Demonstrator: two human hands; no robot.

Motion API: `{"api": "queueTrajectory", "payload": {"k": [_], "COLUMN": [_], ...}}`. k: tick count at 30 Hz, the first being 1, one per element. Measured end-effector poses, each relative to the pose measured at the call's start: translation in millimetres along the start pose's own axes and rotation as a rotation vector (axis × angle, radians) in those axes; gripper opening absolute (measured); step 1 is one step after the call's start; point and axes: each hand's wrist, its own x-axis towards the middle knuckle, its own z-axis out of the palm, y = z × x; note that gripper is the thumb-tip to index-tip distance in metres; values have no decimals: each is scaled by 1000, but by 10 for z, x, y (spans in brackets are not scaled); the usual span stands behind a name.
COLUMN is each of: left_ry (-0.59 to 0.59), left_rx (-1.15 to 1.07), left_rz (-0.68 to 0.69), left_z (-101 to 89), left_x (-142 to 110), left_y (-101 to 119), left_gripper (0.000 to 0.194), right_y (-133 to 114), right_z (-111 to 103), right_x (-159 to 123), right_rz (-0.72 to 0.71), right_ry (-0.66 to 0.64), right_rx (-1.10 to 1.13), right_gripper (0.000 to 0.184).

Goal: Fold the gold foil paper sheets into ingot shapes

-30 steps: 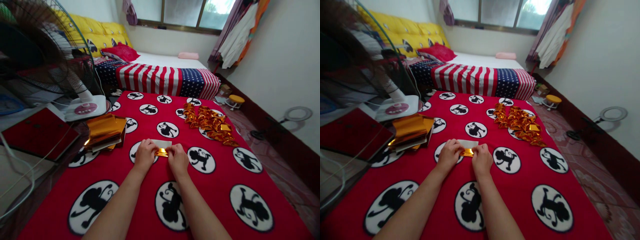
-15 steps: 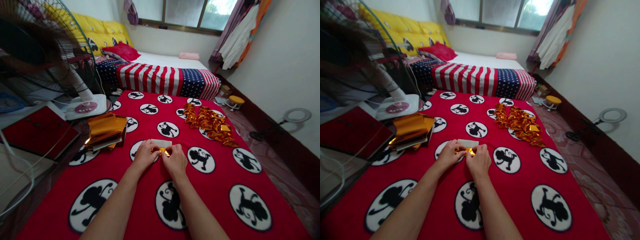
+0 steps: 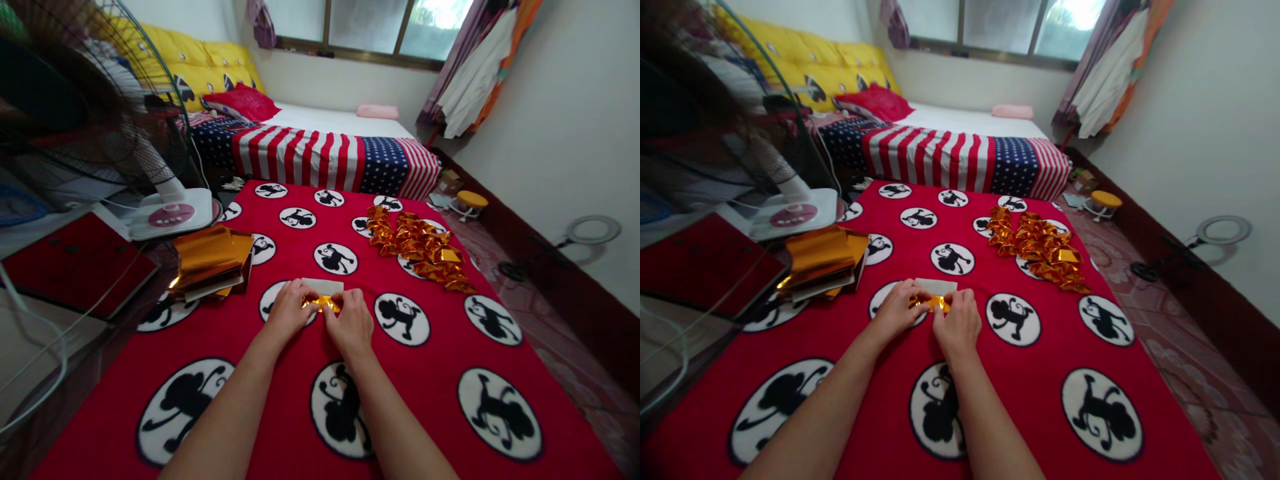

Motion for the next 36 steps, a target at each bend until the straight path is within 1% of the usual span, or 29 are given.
{"api": "queueTrajectory", "payload": {"k": [5,11,13,15,16,17,19,20,21,24,27,30,33,36], "left_ry": [-18,-36,-36,-10,16,49,141,164,162,107,37,-27,-46,-67], "left_rx": [8,-5,-4,20,45,81,167,196,203,141,40,-69,-170,-229], "left_rz": [-14,-34,-37,-37,-42,-53,-102,-128,-138,-121,-93,-82,-66,-18], "left_z": [-3,-10,-6,16,34,57,103,121,132,114,38,-39,-87,-114], "left_x": [13,19,13,-2,-13,-24,-44,-49,-51,-34,-2,18,24,28], "left_y": [8,-31,-21,26,62,103,178,203,214,169,69,-14,-88,-168], "left_gripper": [13,17,20,17,13,13,29,32,32,21,13,17,22,24], "right_y": [78,136,139,141,142,144,147,147,145,131,116,113,118,121], "right_z": [-17,-77,-86,-83,-77,-72,-63,-63,-66,-90,-114,-120,-116,-115], "right_x": [20,71,76,70,65,59,51,49,49,56,62,64,62,61], "right_rz": [12,3,2,4,5,4,0,-1,-1,9,13,14,16,21], "right_ry": [-51,-108,-115,-116,-112,-107,-99,-96,-97,-110,-120,-123,-121,-119], "right_rx": [72,163,172,169,167,166,170,172,173,169,163,164,172,178], "right_gripper": [15,26,27,26,25,24,23,23,23,23,23,24,24,25]}}
